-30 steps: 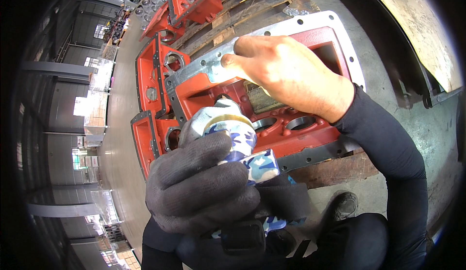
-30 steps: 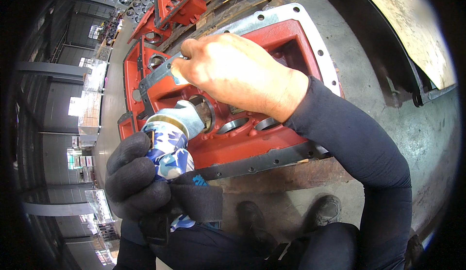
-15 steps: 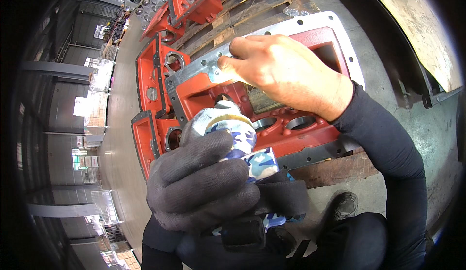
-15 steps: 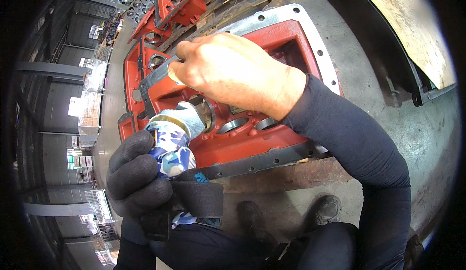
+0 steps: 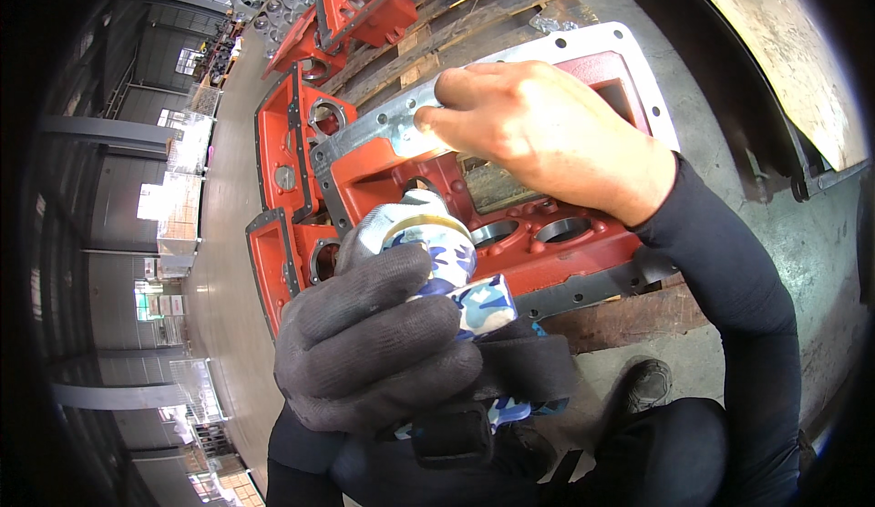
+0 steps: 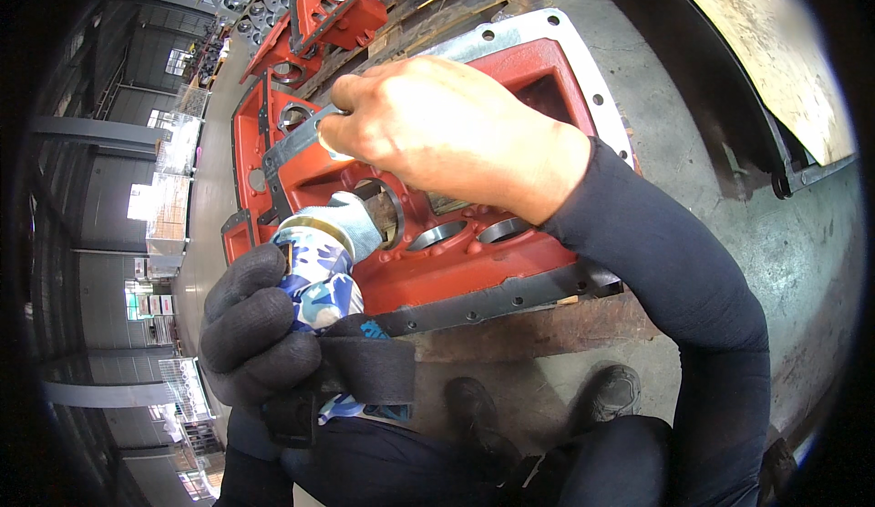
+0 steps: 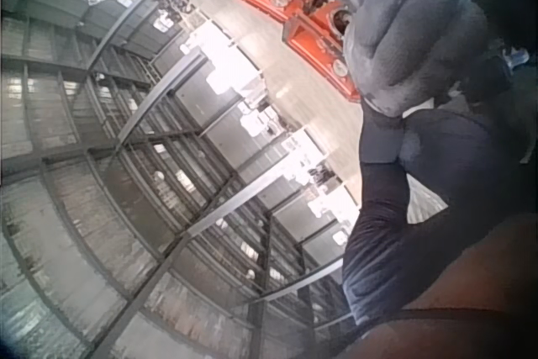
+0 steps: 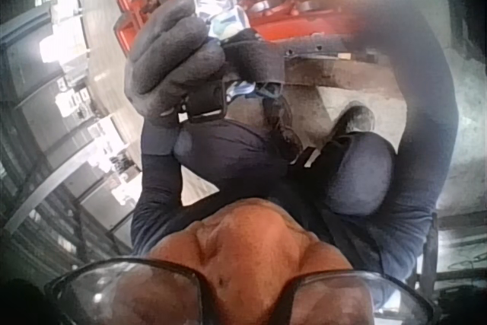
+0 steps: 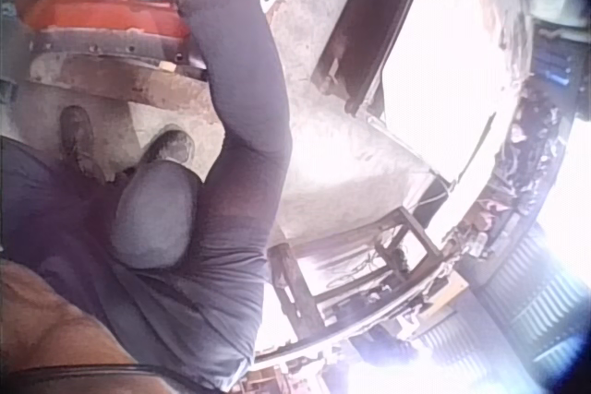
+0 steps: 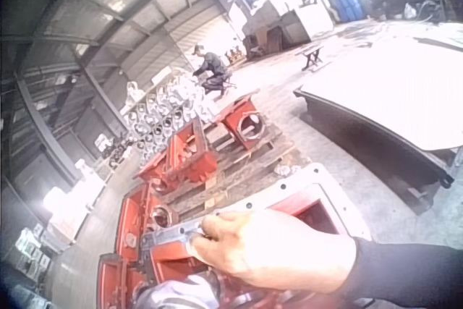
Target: The person applies a sealant to the edges of a red metal engine block using a small brush. They carefully spread the sealant along the seams and around the bolt holes.
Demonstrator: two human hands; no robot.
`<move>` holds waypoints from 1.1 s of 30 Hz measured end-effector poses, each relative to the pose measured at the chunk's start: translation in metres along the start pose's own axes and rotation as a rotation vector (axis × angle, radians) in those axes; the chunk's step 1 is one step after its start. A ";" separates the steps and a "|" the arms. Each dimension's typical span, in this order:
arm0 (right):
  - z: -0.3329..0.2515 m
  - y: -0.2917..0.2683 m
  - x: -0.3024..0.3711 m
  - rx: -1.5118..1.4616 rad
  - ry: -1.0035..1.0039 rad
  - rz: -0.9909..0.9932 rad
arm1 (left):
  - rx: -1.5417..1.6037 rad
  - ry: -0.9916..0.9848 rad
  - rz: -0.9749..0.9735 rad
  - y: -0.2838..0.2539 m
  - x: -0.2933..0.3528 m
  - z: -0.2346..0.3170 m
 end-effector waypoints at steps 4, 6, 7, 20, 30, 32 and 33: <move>-0.002 -0.017 0.005 -0.039 0.055 0.015 | -0.031 0.104 0.184 0.017 0.007 -0.014; 0.000 -0.022 0.011 -0.075 0.092 0.049 | -0.022 0.023 0.211 0.019 0.002 -0.009; 0.002 -0.023 0.014 -0.080 0.100 0.067 | -0.011 -0.047 0.178 0.015 -0.003 -0.001; 0.001 -0.029 0.040 -0.190 0.329 0.279 | -0.058 0.110 0.050 0.004 -0.006 0.001; -0.002 -0.030 0.063 -0.235 0.441 0.307 | -0.063 -0.093 0.079 0.013 -0.005 0.022; 0.000 -0.029 0.065 -0.243 0.436 0.307 | -0.053 -0.094 0.057 0.012 -0.009 0.021; 0.000 -0.028 0.065 -0.247 0.433 0.306 | -0.051 -0.096 0.046 0.010 -0.010 0.022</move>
Point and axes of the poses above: each hand's wrist, its own x-axis away from the middle knuckle, its own y-axis out of the palm, z = x × y, the point moved 1 cm from there along -x, towards the middle knuckle
